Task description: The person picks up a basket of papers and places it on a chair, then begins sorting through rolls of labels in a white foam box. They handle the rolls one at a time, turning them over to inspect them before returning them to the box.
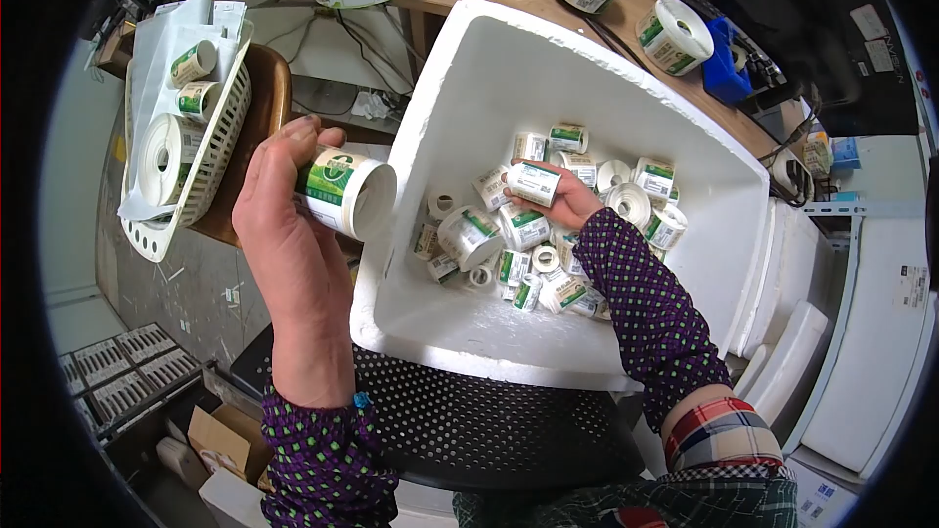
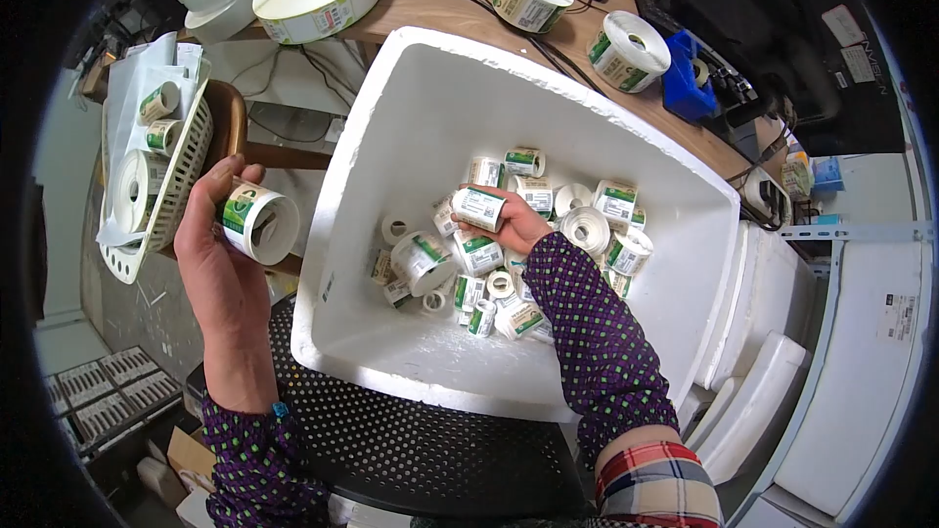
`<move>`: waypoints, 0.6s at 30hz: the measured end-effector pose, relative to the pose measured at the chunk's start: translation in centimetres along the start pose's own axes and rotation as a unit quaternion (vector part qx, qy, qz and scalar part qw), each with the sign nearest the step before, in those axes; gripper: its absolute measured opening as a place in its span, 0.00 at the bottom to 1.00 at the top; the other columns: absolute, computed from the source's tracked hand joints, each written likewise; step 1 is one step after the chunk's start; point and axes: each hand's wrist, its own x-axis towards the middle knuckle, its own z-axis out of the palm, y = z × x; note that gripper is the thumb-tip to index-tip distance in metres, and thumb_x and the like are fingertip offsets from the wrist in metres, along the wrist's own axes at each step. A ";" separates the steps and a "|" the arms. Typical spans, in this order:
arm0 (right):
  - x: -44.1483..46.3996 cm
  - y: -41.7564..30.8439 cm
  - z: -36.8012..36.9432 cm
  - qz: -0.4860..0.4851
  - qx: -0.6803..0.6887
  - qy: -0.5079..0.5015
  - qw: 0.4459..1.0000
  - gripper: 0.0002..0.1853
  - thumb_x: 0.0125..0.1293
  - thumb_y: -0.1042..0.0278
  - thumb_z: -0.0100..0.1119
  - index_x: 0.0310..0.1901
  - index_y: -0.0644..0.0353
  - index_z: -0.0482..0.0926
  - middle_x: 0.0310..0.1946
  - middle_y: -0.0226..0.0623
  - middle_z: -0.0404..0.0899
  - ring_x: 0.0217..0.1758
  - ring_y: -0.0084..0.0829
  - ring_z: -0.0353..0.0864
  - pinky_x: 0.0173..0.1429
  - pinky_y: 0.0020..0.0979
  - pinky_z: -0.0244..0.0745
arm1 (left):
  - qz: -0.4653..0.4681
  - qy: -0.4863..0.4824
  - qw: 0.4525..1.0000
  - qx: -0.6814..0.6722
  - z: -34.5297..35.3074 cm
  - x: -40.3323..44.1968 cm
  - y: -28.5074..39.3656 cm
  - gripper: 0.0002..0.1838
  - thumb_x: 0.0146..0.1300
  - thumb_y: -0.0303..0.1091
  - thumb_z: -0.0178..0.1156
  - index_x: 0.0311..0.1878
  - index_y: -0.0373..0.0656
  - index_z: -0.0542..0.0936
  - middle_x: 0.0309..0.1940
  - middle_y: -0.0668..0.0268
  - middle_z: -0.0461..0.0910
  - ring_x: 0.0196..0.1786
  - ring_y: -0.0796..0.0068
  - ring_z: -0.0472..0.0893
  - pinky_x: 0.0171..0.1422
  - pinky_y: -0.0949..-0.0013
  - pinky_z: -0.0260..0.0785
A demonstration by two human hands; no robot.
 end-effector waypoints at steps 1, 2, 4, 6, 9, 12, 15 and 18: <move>-0.1 -0.1 0.0 0.000 0.005 -0.002 1.000 0.30 0.59 0.86 0.41 0.66 0.71 0.62 0.62 0.59 0.67 0.63 0.56 0.72 0.65 0.47 0.74 | 0.001 0.000 1.000 0.000 0.0 0.0 0.0 0.18 0.63 0.34 0.59 0.50 0.30 0.78 0.43 0.59 0.81 0.48 0.73 0.81 0.54 0.71 0.73; -0.1 -0.2 0.0 0.000 0.005 -0.002 1.000 0.30 0.59 0.86 0.41 0.66 0.71 0.62 0.62 0.59 0.67 0.63 0.56 0.72 0.65 0.47 0.74 | 0.001 0.000 1.000 0.000 0.2 -0.1 0.1 0.18 0.63 0.34 0.59 0.50 0.30 0.78 0.43 0.59 0.81 0.48 0.73 0.81 0.54 0.71 0.73; -0.5 -0.1 0.2 -0.011 -0.021 -0.010 1.000 0.26 0.64 0.81 0.47 0.65 0.71 0.64 0.60 0.54 0.71 0.62 0.47 0.74 0.65 0.41 0.74 | -0.016 0.014 1.000 0.000 0.6 -0.2 0.3 0.16 0.65 0.32 0.53 0.48 0.28 0.77 0.43 0.56 0.80 0.47 0.72 0.79 0.55 0.70 0.69; -0.7 -0.7 0.4 -0.016 -0.147 0.025 0.989 0.26 0.62 0.81 0.49 0.64 0.70 0.67 0.58 0.51 0.73 0.61 0.42 0.75 0.65 0.37 0.74 | -0.016 0.013 1.000 -0.002 0.3 -0.1 0.1 0.16 0.65 0.32 0.53 0.48 0.28 0.77 0.43 0.56 0.80 0.47 0.72 0.79 0.55 0.70 0.69; -1.9 -2.6 3.1 -0.068 -0.520 0.107 0.844 0.25 0.57 0.81 0.53 0.59 0.67 0.75 0.56 0.41 0.77 0.59 0.27 0.76 0.64 0.26 0.70 | -0.013 0.019 1.000 -0.013 0.1 -0.2 0.1 0.16 0.66 0.32 0.53 0.48 0.27 0.77 0.43 0.56 0.80 0.48 0.71 0.79 0.56 0.70 0.69; -1.5 -2.4 0.0 -0.109 -0.326 0.079 0.936 0.27 0.57 0.84 0.49 0.61 0.67 0.72 0.55 0.44 0.76 0.57 0.32 0.78 0.62 0.29 0.73 | -0.002 0.013 1.000 -0.021 0.4 -0.3 0.3 0.15 0.65 0.31 0.53 0.48 0.27 0.77 0.44 0.56 0.80 0.48 0.71 0.79 0.55 0.70 0.69; -2.1 -2.4 -0.1 -0.054 -0.092 0.025 0.994 0.26 0.61 0.85 0.45 0.63 0.70 0.68 0.59 0.51 0.73 0.61 0.44 0.76 0.63 0.43 0.76 | 0.002 0.002 1.000 -0.015 0.2 -0.1 0.0 0.15 0.64 0.30 0.54 0.47 0.27 0.78 0.46 0.57 0.79 0.48 0.71 0.79 0.55 0.70 0.70; -2.5 -2.3 1.1 -0.038 -0.062 0.027 0.997 0.25 0.63 0.83 0.45 0.64 0.69 0.67 0.59 0.52 0.73 0.61 0.46 0.76 0.63 0.42 0.76 | -0.026 0.004 0.999 -0.021 0.5 -0.2 0.0 0.15 0.62 0.30 0.56 0.45 0.26 0.77 0.46 0.57 0.78 0.47 0.72 0.79 0.52 0.71 0.70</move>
